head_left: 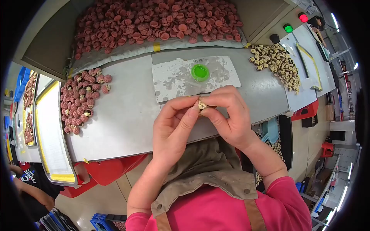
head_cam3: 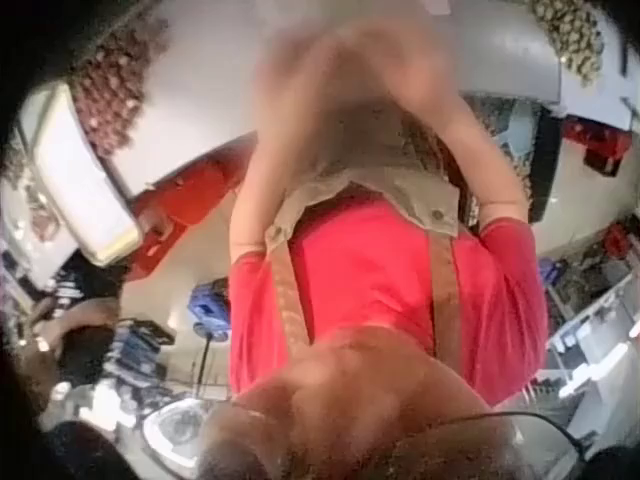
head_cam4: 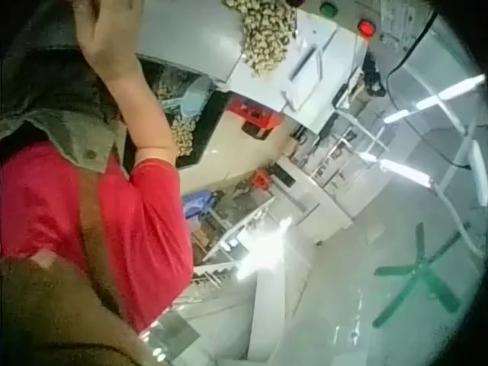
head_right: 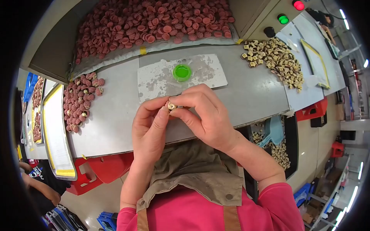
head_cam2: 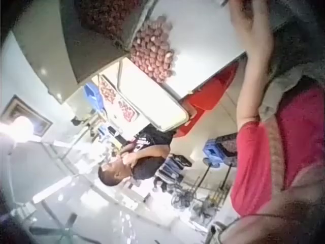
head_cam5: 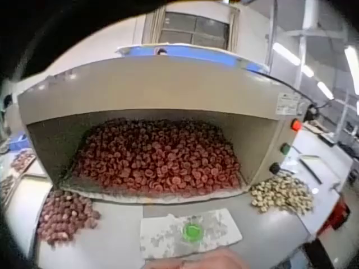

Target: Assembling small plastic toy components at a factory workbench.

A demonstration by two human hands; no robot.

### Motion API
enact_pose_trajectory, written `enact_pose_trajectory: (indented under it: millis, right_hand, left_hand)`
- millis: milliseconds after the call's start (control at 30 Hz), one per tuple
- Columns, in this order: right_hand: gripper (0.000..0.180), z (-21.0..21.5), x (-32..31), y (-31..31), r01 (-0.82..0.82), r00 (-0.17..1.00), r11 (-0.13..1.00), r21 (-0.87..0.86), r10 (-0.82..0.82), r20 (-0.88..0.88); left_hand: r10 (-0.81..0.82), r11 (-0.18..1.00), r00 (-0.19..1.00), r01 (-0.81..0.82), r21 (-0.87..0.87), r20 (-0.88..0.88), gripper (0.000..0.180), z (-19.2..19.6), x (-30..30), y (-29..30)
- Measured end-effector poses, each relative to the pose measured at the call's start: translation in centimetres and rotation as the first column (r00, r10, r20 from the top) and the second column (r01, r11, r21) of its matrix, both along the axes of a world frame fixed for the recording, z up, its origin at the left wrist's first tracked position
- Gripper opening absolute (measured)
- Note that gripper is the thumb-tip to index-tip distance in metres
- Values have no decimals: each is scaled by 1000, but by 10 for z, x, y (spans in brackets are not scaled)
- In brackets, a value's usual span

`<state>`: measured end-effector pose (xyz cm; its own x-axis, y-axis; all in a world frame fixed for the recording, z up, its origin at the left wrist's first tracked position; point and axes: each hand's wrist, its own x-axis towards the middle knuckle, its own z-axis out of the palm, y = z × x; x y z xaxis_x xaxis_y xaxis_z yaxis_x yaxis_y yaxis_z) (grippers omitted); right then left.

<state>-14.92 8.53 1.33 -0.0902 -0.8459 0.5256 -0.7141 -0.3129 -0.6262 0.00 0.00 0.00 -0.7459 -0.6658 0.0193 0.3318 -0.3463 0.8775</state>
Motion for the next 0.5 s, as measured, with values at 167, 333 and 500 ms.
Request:
enact_pose_trajectory:
  millis: [167, 333, 500]
  right_hand:
    - [38, 0, 12, 6, 55, 982, 998, 11, -56, 179]
    - [47, -5, -12, 26, 29, 957, 997, 66, -47, 286]
    - [49, -31, -80, 61, 42, 944, 991, 126, -81, 319]
  left_hand:
    - [-24, 1000, 999, 23, 15, 35, 32, 4, 3, 2]
    - [-149, 983, 989, 148, 111, -6, 42, 8, -21, 6]
    - [-213, 965, 975, 220, 144, -66, 52, -22, -87, 39]
